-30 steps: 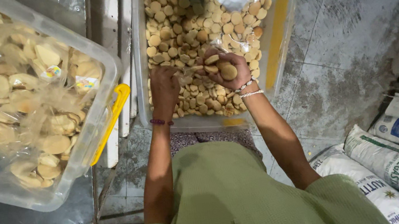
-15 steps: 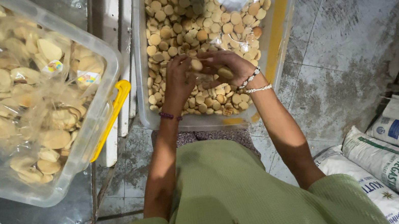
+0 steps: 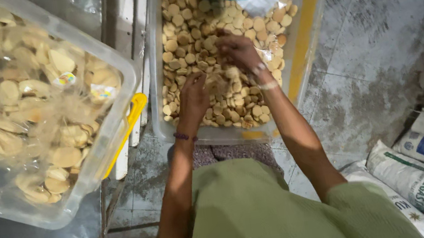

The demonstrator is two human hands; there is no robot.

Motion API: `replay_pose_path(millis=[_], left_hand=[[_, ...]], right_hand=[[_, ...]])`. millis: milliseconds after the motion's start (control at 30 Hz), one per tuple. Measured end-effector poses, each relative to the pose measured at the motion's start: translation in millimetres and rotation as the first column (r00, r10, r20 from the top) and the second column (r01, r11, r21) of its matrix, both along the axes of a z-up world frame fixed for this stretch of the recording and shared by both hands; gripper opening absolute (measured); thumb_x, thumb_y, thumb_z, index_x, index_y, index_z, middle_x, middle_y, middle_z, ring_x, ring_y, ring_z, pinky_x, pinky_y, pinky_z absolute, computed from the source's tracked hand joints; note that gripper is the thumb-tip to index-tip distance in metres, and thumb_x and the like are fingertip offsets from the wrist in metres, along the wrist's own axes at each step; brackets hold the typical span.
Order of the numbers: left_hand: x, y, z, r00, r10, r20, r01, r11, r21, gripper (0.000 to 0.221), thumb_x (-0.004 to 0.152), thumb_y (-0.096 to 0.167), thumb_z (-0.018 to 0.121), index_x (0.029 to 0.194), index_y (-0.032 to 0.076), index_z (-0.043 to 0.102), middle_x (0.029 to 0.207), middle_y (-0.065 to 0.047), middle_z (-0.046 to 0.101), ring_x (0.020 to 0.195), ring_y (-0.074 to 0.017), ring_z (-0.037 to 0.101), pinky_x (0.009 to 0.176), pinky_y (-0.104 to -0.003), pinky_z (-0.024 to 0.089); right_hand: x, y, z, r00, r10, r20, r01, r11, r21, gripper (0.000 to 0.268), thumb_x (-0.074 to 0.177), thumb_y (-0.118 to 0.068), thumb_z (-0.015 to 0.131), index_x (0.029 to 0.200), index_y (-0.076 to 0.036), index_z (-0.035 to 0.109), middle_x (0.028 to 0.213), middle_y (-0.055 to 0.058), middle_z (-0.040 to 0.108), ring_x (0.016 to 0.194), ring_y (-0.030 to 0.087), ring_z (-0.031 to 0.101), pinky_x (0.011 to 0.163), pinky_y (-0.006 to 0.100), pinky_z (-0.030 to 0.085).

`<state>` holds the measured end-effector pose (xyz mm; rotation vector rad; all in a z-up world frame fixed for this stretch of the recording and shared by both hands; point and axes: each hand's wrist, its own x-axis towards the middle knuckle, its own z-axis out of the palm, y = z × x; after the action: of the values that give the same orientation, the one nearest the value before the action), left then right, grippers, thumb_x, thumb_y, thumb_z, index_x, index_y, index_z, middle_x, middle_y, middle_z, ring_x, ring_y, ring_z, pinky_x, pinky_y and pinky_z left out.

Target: The person picks up small round cookies from a large plastic container by hand and places them into small plastic bags, then moves the filled bags into another container.

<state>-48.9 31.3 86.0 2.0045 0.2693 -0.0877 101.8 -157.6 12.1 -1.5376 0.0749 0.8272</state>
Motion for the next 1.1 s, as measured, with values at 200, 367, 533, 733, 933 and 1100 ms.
replay_pose_path(millis=[200, 367, 533, 733, 933, 1100], left_hand=[[-12.0, 20.3, 14.8, 0.995, 0.059, -0.075, -0.059, 0.998, -0.001, 0.048, 0.085, -0.007, 0.057, 0.132, -0.007, 0.062, 0.134, -0.025, 0.061, 0.110, -0.0373, 0.067, 0.091, -0.040, 0.057], [-18.1, 38.0, 16.2, 0.997, 0.071, 0.037, -0.075, 0.991, 0.111, 0.042, 0.086, -0.006, 0.058, 0.128, -0.006, 0.065, 0.131, -0.024, 0.064, 0.118, -0.0405, 0.065, 0.097, -0.044, 0.055], [-20.3, 47.9, 17.4, 0.996, 0.089, 0.024, -0.091, 0.990, 0.106, 0.048, 0.080, -0.009, 0.057, 0.127, -0.007, 0.065, 0.130, -0.025, 0.063, 0.113, -0.0410, 0.065, 0.092, -0.044, 0.055], [-14.3, 52.1, 28.3, 0.997, 0.074, -0.031, -0.074, 0.997, 0.002, 0.047, 0.080, -0.010, 0.054, 0.126, -0.007, 0.064, 0.133, -0.023, 0.063, 0.100, -0.0368, 0.069, 0.078, -0.040, 0.057], [-9.8, 49.5, 26.9, 0.994, -0.005, 0.113, -0.006, 0.996, 0.091, 0.043, 0.083, -0.010, 0.056, 0.125, -0.008, 0.065, 0.127, -0.023, 0.064, 0.110, -0.0403, 0.066, 0.085, -0.041, 0.057], [-4.9, 43.1, 21.8, 0.989, -0.038, 0.144, 0.014, 0.986, 0.167, 0.042, 0.081, -0.009, 0.060, 0.123, -0.007, 0.067, 0.124, -0.021, 0.064, 0.111, -0.0407, 0.065, 0.092, -0.044, 0.055]], right_hand=[[12.8, 110.5, -102.1, 0.689, 0.593, 0.417, -0.080, 0.634, -0.769, 0.031, 0.098, -0.005, 0.071, 0.129, -0.002, 0.072, 0.116, 0.013, 0.074, 0.096, 0.024, 0.072, 0.078, 0.036, 0.063], [-56.2, 112.5, -124.9, 0.491, 0.733, 0.471, -0.037, 0.558, -0.829, 0.035, 0.096, -0.010, 0.072, 0.130, -0.004, 0.068, 0.123, 0.014, 0.071, 0.105, 0.030, 0.068, 0.088, 0.039, 0.060], [-49.3, 47.9, -134.8, 0.720, 0.467, 0.513, -0.237, 0.861, -0.451, 0.040, 0.094, -0.015, 0.074, 0.132, -0.006, 0.065, 0.130, 0.015, 0.067, 0.115, 0.036, 0.064, 0.098, 0.042, 0.056], [-40.1, -18.3, -55.7, 0.716, 0.064, -0.696, 0.352, 0.827, 0.438, 0.039, 0.101, -0.026, 0.061, 0.132, -0.003, 0.062, 0.128, 0.020, 0.064, 0.120, 0.040, 0.063, 0.097, 0.048, 0.056], [-46.5, -18.7, 28.7, 0.743, 0.114, -0.659, 0.441, 0.657, 0.611, 0.047, 0.105, -0.037, 0.055, 0.130, 0.003, 0.059, 0.135, 0.027, 0.061, 0.134, 0.050, 0.060, 0.100, 0.047, 0.053], [-49.2, -21.8, 42.8, 0.760, 0.083, -0.645, 0.445, 0.656, 0.609, 0.046, 0.100, -0.029, 0.057, 0.134, 0.001, 0.058, 0.140, 0.021, 0.060, 0.139, 0.040, 0.052, 0.107, 0.041, 0.055]])
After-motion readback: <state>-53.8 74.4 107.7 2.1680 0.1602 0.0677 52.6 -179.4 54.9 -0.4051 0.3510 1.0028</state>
